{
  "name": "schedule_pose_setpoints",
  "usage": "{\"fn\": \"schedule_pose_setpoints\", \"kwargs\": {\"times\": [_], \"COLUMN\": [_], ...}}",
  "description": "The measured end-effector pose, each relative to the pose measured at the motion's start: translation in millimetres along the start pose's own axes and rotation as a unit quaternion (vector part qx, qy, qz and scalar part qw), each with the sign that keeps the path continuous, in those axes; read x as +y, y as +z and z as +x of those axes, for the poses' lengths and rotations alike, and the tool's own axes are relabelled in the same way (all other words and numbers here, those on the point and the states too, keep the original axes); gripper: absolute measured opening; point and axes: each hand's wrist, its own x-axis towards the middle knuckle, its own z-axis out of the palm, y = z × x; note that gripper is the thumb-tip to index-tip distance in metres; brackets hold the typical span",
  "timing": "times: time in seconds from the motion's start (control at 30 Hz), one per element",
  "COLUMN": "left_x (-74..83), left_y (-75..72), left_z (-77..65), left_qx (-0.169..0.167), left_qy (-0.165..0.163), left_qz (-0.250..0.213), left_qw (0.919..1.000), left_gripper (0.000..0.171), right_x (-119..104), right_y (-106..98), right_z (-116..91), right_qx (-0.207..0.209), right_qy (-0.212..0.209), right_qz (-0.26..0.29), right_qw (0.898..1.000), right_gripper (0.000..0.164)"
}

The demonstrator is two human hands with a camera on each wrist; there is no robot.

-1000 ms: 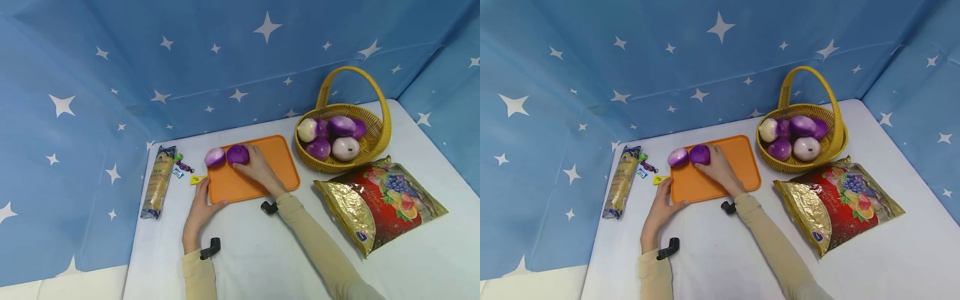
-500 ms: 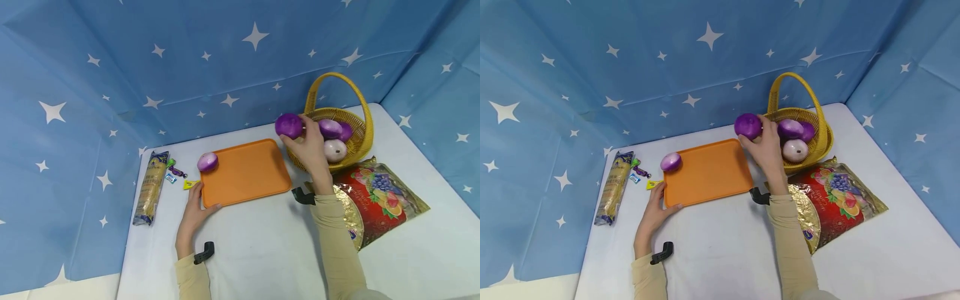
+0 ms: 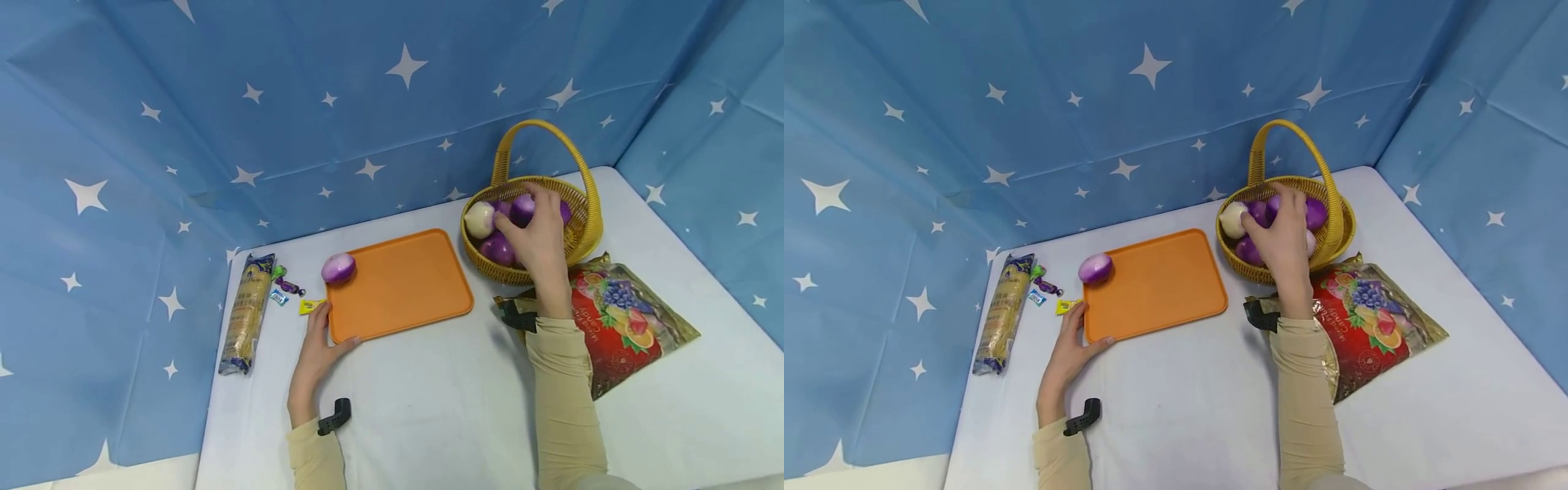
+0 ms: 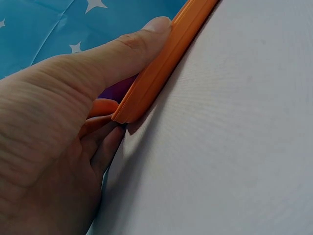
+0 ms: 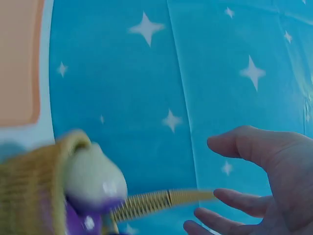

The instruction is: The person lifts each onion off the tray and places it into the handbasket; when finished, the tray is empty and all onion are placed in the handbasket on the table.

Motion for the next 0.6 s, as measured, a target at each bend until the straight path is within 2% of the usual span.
{"fn": "schedule_pose_setpoints", "kwargs": {"times": [0.13, 0.2, 0.27, 0.37, 0.47, 0.6], "left_x": [-1.2, -1.1, -5.2, -7.5, -4.7, -2.9], "left_y": [0.8, 1.2, -1.2, -3.7, -4.4, -4.8], "left_z": [-0.8, -1.0, -4.4, -6.4, -2.2, 3.5], "left_qx": [0.005, 0.004, 0.01, 0.014, 0.017, 0.014], "left_qy": [0.005, 0.008, 0.002, 0.001, 0.008, 0.014], "left_qz": [-0.002, -0.004, -0.01, -0.015, -0.018, -0.017], "left_qw": [1.0, 0.9999, 0.9999, 0.9998, 0.9997, 0.9997], "left_gripper": [0.1, 0.099, 0.099, 0.099, 0.099, 0.099], "right_x": [-7.2, -12.0, -21.2, -32.3, -41.3, -56.7], "right_y": [19.8, 34.1, 57.4, 92.3, 124.6, 167.0], "right_z": [-2.0, -3.6, -6.2, -14.8, -25.7, -39.7], "right_qx": [-0.019, -0.04, -0.076, -0.143, -0.202, -0.258], "right_qy": [-0.037, -0.059, -0.077, -0.093, -0.092, -0.097], "right_qz": [0.015, 0.023, 0.026, 0.033, 0.047, 0.046], "right_qw": [0.999, 0.997, 0.994, 0.985, 0.974, 0.96], "right_gripper": [0.066, 0.065, 0.065, 0.064, 0.065, 0.069]}}
